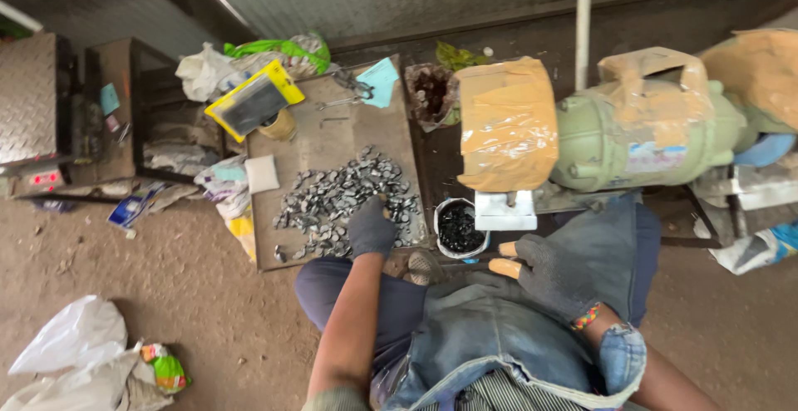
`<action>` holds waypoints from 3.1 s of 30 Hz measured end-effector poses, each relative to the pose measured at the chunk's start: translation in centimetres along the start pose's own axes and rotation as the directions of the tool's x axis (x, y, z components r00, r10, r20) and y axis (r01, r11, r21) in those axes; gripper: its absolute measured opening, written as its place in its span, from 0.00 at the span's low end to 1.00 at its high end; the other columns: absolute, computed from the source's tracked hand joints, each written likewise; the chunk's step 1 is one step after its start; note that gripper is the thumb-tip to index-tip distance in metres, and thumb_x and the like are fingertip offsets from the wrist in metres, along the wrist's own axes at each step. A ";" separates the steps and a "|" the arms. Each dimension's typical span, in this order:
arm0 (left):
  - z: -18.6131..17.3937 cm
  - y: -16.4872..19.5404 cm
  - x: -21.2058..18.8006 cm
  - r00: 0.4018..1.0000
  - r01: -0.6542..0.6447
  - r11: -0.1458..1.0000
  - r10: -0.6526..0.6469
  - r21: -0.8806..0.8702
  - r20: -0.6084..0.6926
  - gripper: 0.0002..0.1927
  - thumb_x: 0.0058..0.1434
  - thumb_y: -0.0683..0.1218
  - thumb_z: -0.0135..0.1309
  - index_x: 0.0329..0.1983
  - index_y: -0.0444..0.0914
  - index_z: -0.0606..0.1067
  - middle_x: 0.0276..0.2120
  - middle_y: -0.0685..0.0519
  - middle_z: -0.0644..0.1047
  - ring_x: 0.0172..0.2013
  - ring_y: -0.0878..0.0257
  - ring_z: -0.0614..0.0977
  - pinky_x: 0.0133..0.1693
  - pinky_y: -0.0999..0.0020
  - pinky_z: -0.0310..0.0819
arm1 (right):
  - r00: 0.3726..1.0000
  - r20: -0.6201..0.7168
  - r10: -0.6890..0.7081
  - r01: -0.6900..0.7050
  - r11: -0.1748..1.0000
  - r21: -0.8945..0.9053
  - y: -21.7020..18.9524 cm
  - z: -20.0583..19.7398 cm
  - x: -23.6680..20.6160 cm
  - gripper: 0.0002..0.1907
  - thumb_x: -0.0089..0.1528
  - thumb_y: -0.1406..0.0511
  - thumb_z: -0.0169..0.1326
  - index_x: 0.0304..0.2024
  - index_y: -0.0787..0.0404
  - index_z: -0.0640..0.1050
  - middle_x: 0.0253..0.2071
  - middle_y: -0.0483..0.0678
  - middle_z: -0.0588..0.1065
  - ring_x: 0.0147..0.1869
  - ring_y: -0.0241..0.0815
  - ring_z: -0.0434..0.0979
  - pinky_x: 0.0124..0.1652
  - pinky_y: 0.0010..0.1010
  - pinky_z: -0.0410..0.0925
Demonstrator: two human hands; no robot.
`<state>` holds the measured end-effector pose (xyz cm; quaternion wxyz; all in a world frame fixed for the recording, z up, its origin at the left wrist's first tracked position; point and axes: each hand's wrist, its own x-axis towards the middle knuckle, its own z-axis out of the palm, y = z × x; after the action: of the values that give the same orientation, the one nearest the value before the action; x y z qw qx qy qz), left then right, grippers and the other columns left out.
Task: The person sits on the floor at a bench grinder and grinds small metal workpieces against the spinning wheel, producing sparks. They rotate each piece to grind different sides, then place finished pieces onto a metal tray holding a growing pile of ground parts, taking new pieces from a container.
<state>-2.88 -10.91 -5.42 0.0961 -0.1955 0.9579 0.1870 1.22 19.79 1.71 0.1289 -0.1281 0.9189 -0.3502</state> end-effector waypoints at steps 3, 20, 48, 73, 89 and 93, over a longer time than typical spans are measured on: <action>-0.3 2.0 -3.1 0.960 -0.241 0.879 0.154 -0.411 -0.233 0.15 0.65 0.48 0.54 0.53 0.40 0.78 0.44 0.44 0.82 0.46 0.47 0.82 0.48 0.56 0.75 | 0.998 0.054 0.013 -0.032 0.934 0.355 -0.8 -1.0 -0.1 0.19 0.56 0.56 0.63 0.44 0.62 0.81 0.35 0.48 0.81 0.37 0.42 0.81 0.36 0.35 0.73; -1.6 12.2 -4.3 0.666 -0.746 0.606 0.679 -0.278 -0.307 0.19 0.56 0.51 0.64 0.46 0.36 0.78 0.44 0.41 0.78 0.48 0.40 0.76 0.49 0.46 0.70 | 0.925 -0.335 -0.179 0.151 0.983 -0.107 0.5 -2.7 2.8 0.20 0.57 0.57 0.64 0.46 0.63 0.81 0.38 0.55 0.78 0.41 0.56 0.78 0.39 0.43 0.70; 1.5 4.4 -8.6 0.654 -0.748 0.629 0.752 -0.212 -0.074 0.20 0.47 0.53 0.64 0.44 0.43 0.80 0.48 0.49 0.76 0.51 0.47 0.77 0.53 0.49 0.69 | 0.981 0.029 -0.191 0.193 0.969 -0.157 2.2 0.5 0.1 0.14 0.57 0.57 0.58 0.40 0.56 0.83 0.32 0.51 0.77 0.35 0.54 0.78 0.34 0.44 0.69; -1.5 12.0 -8.3 0.829 -0.555 0.670 0.496 -0.493 -0.259 0.15 0.64 0.46 0.59 0.50 0.33 0.77 0.44 0.42 0.80 0.44 0.45 0.82 0.45 0.52 0.76 | 0.951 -0.234 -0.203 0.216 0.976 0.032 -0.8 -3.1 1.4 0.12 0.59 0.61 0.61 0.43 0.58 0.83 0.39 0.51 0.77 0.43 0.53 0.78 0.40 0.40 0.70; -1.5 12.2 -2.4 0.649 -0.719 0.546 0.749 -0.431 -0.134 0.15 0.59 0.50 0.62 0.47 0.40 0.81 0.47 0.46 0.81 0.50 0.45 0.80 0.52 0.51 0.74 | 0.823 -0.234 -0.517 0.492 0.856 -0.161 1.8 -3.0 4.4 0.25 0.36 0.56 0.66 0.37 0.53 0.84 0.37 0.49 0.79 0.39 0.55 0.76 0.38 0.43 0.69; -1.2 11.7 -1.3 0.595 -0.749 0.512 0.799 -0.421 -0.088 0.13 0.58 0.48 0.61 0.45 0.39 0.81 0.46 0.45 0.81 0.49 0.45 0.80 0.52 0.51 0.74 | 0.953 -0.227 -0.200 0.192 0.980 -0.059 2.2 -2.7 4.9 0.16 0.51 0.62 0.67 0.41 0.57 0.84 0.36 0.52 0.77 0.42 0.56 0.78 0.39 0.46 0.69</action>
<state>-6.63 -1.00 -0.27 0.0145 0.2481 0.8728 0.4202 -4.58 21.41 1.40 -0.0169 -0.1791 0.9165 -0.3573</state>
